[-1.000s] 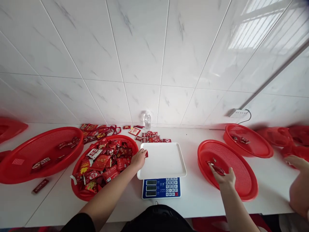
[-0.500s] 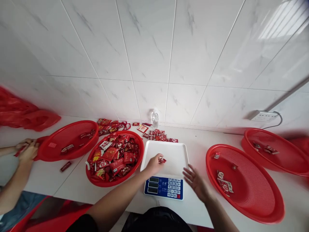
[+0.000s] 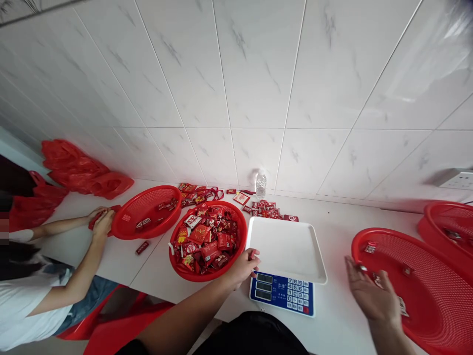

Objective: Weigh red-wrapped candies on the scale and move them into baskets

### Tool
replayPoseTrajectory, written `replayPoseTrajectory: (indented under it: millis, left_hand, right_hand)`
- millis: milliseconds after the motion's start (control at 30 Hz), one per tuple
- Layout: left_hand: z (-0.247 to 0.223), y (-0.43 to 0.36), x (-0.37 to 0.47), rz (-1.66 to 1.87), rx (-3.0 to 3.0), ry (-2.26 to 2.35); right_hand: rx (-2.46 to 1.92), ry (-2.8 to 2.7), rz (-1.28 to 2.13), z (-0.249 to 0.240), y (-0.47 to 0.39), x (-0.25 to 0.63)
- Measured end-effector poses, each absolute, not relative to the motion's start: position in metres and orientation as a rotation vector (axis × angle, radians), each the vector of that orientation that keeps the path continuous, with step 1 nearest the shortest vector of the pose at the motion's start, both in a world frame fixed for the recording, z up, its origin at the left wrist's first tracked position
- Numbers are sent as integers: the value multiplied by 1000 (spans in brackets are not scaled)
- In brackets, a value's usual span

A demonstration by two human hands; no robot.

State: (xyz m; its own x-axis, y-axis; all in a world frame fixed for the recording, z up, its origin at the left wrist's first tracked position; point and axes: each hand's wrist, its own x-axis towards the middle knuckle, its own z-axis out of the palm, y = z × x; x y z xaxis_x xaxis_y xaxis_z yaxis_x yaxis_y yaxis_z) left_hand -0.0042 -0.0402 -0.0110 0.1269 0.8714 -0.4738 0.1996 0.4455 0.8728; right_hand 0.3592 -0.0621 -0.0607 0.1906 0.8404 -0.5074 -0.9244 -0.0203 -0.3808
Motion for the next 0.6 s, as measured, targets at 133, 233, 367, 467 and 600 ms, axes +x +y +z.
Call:
replayPoseTrajectory:
  millis: [133, 233, 367, 467, 600]
  left_hand:
    - [-23, -21, -64, 582, 1412, 1566]
    - [-34, 2, -97, 378, 1892, 1750]
    - [-54, 27, -117, -286, 2024, 1797]
    - [-64, 38, -119, -430, 1996, 1781]
    - [-60, 46, -126, -319, 2020, 1800]
  right_hand:
    - [-762, 8, 1245, -54, -79, 375]
    - [-832, -30, 1368, -48, -79, 337]
    - [-900, 78, 1595, -44, -66, 265]
    - [-930, 54, 1706, -43, -61, 224]
    - [-991, -11, 1758, -42, -65, 203]
